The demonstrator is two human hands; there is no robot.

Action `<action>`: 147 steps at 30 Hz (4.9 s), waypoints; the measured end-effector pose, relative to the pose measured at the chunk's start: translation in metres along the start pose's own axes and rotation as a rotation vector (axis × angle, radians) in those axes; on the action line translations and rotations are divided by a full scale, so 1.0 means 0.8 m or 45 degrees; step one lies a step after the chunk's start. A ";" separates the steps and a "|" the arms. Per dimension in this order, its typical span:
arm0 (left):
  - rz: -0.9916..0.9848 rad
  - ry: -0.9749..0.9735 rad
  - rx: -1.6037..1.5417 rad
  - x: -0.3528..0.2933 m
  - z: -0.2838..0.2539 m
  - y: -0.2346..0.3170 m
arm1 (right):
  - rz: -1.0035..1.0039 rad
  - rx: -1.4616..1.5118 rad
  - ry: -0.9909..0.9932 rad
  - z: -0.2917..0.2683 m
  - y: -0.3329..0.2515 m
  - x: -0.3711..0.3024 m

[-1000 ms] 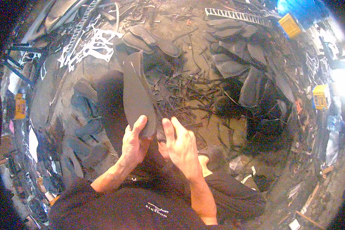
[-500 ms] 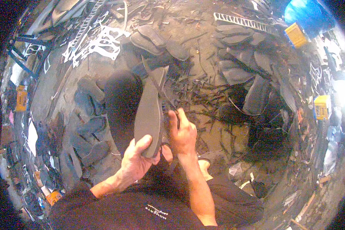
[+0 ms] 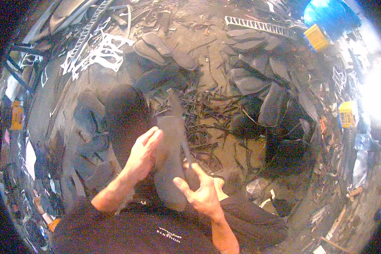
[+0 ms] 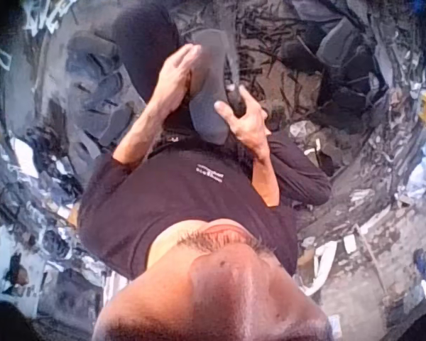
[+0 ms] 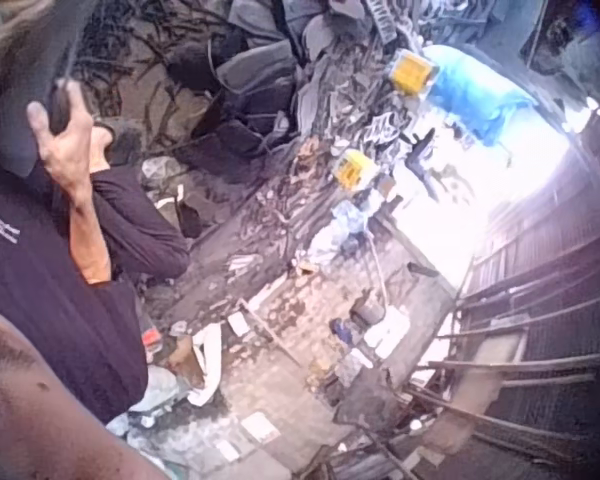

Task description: The person sits cross-legged on the floor and uses a knife to trim and shape black rubber pieces. They repeatedly pick up pieces, cut along edges, and place trimmed pieces aside among a large pile of similar rubber scraps.

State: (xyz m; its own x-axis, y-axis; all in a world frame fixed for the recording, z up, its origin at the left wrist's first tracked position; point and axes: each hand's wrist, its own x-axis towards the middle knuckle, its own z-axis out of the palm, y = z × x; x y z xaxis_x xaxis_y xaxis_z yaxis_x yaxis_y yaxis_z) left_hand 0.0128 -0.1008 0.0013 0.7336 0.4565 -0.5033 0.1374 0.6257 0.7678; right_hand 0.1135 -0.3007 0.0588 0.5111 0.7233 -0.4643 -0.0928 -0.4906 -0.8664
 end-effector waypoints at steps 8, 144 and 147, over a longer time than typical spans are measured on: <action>-0.195 -0.264 -0.108 -0.013 0.030 0.051 | -0.392 -0.571 0.705 0.023 0.087 -0.030; 0.148 0.439 0.061 0.074 0.072 0.045 | -0.141 -0.616 1.284 -0.050 0.065 0.042; 0.299 0.381 0.215 0.077 0.047 0.046 | 0.012 -0.196 0.945 -0.049 0.034 0.022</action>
State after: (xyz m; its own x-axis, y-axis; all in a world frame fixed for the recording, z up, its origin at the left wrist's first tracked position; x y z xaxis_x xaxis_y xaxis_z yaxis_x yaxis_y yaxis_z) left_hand 0.0883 -0.0733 0.0137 0.5354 0.7539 -0.3809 0.1153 0.3815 0.9172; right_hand 0.1533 -0.3201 0.0345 0.9569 0.2285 -0.1793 -0.0078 -0.5969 -0.8023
